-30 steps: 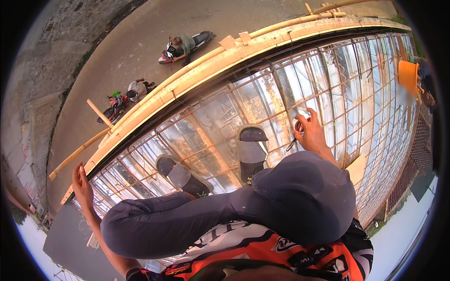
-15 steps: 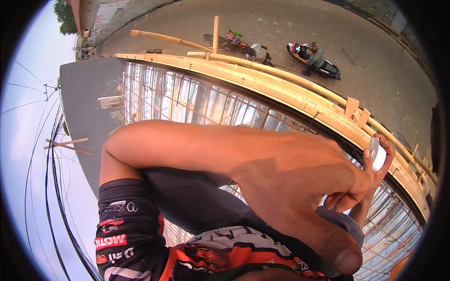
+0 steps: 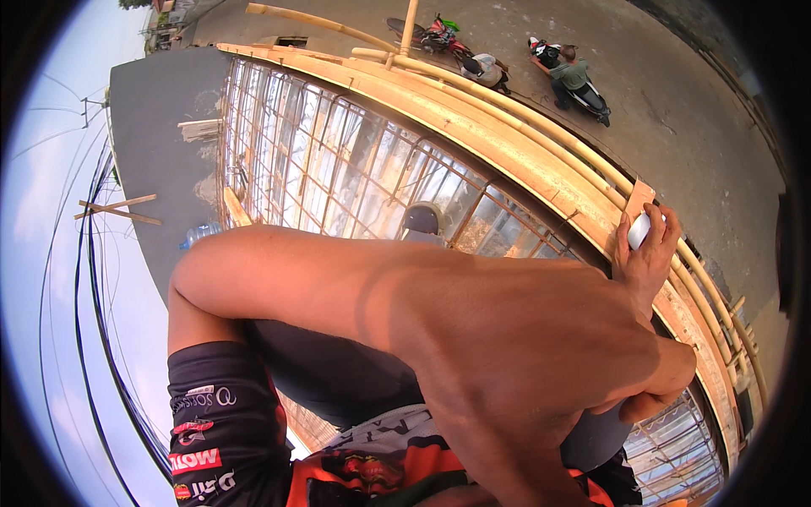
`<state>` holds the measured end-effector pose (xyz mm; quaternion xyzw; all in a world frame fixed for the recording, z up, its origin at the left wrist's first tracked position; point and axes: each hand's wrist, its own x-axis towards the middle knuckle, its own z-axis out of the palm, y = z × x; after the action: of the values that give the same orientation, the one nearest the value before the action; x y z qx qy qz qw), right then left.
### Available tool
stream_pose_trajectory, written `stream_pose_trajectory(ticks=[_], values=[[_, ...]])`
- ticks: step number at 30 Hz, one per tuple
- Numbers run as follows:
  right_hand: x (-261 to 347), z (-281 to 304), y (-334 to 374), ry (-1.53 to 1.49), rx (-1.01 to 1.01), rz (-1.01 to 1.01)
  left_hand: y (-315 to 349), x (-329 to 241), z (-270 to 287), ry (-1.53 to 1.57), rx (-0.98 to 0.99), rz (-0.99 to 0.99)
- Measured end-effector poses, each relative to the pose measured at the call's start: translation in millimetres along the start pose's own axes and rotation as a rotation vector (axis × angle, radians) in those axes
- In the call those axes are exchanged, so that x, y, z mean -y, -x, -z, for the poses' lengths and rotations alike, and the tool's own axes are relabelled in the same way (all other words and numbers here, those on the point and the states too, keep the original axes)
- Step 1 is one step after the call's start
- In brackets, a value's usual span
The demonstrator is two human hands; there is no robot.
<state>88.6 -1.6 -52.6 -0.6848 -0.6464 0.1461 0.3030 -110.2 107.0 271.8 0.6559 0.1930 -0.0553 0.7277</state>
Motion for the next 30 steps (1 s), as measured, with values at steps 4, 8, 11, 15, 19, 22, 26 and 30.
stream_pose_trajectory(ticks=[4,8,11,15,19,22,26,30], values=[[1.5,8.9,-7.3,0.037,0.008,-0.065,-17.5,-18.2,3.5,-0.016,0.016,-0.090],[12.4,3.8,-7.1,0.050,0.052,-0.119,-11.6,-1.5,-22.0,-0.043,-0.194,-0.235],[8.2,10.7,-8.7,0.077,0.076,-0.193,-6.5,-20.0,-19.7,-0.067,-0.177,-0.184],[-1.2,7.9,-5.1,0.043,0.084,-0.180,10.3,-51.7,-14.0,-0.059,-0.139,-0.023],[4.2,-3.4,-1.8,0.006,0.108,-0.118,58.4,-33.9,-17.7,-0.150,-0.321,-0.186],[-1.4,1.8,-1.9,0.067,0.093,-0.108,118.6,7.9,5.4,-0.214,-0.475,-0.156],[8.1,1.5,-1.4,0.065,0.049,-0.096,242.6,65.7,22.0,-0.488,-0.687,0.346],[-6.8,-6.0,6.9,-0.002,0.048,-0.056,368.2,121.0,27.3,-0.790,-0.438,1.086]])
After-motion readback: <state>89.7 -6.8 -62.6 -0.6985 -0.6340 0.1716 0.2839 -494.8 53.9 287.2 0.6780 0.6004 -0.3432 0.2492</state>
